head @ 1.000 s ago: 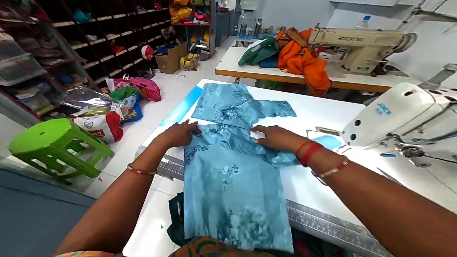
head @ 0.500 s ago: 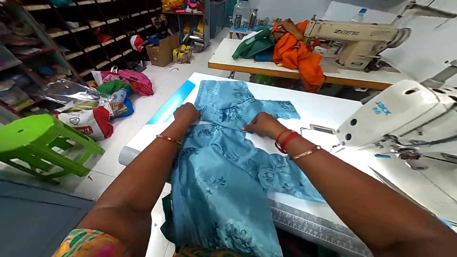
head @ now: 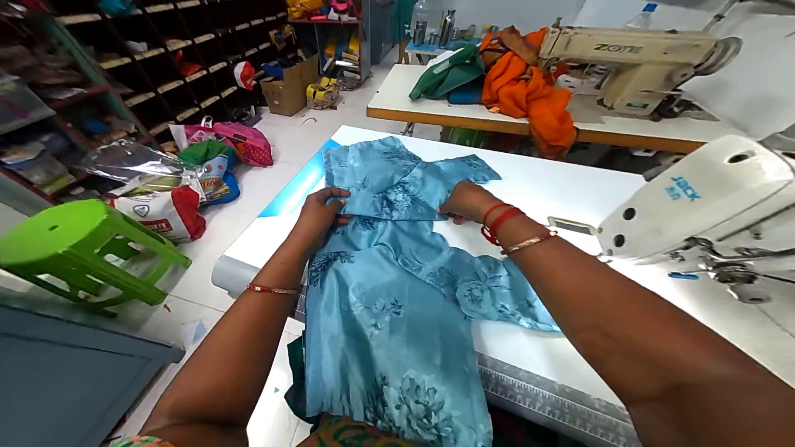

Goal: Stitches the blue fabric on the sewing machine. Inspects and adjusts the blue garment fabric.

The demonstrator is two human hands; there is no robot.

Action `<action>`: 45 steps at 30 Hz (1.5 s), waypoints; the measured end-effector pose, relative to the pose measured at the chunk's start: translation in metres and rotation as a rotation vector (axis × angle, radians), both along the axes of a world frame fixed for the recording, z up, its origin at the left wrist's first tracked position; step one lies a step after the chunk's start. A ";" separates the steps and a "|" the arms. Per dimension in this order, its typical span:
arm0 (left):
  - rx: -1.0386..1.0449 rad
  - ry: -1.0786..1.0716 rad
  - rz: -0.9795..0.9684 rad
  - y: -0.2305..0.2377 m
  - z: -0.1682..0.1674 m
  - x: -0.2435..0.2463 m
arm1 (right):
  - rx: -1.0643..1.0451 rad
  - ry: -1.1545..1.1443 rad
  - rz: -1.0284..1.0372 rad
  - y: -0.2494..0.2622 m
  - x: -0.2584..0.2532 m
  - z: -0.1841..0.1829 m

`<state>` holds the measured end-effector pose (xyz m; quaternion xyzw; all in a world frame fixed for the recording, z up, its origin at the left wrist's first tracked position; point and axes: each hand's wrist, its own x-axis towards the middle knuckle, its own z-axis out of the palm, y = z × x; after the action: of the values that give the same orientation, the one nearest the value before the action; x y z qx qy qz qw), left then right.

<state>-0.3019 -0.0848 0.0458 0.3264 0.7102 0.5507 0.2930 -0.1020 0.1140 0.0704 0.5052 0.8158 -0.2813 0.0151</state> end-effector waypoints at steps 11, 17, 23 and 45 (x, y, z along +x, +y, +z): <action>0.213 -0.096 0.025 -0.008 0.041 -0.027 | -0.407 0.746 -0.033 0.010 -0.006 0.032; -0.013 0.106 0.034 -0.029 -0.010 -0.026 | -0.359 0.661 -0.073 -0.006 0.006 -0.007; -0.228 0.569 0.138 -0.033 -0.011 -0.018 | -0.196 0.656 -0.064 -0.009 0.004 -0.030; -0.733 0.620 0.064 -0.023 0.025 -0.002 | -0.171 0.507 0.274 -0.020 -0.005 -0.024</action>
<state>-0.3039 -0.1073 0.0710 0.3285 0.9211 0.1493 0.1461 -0.1066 0.0941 0.0467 0.3008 0.8276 -0.4613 -0.1088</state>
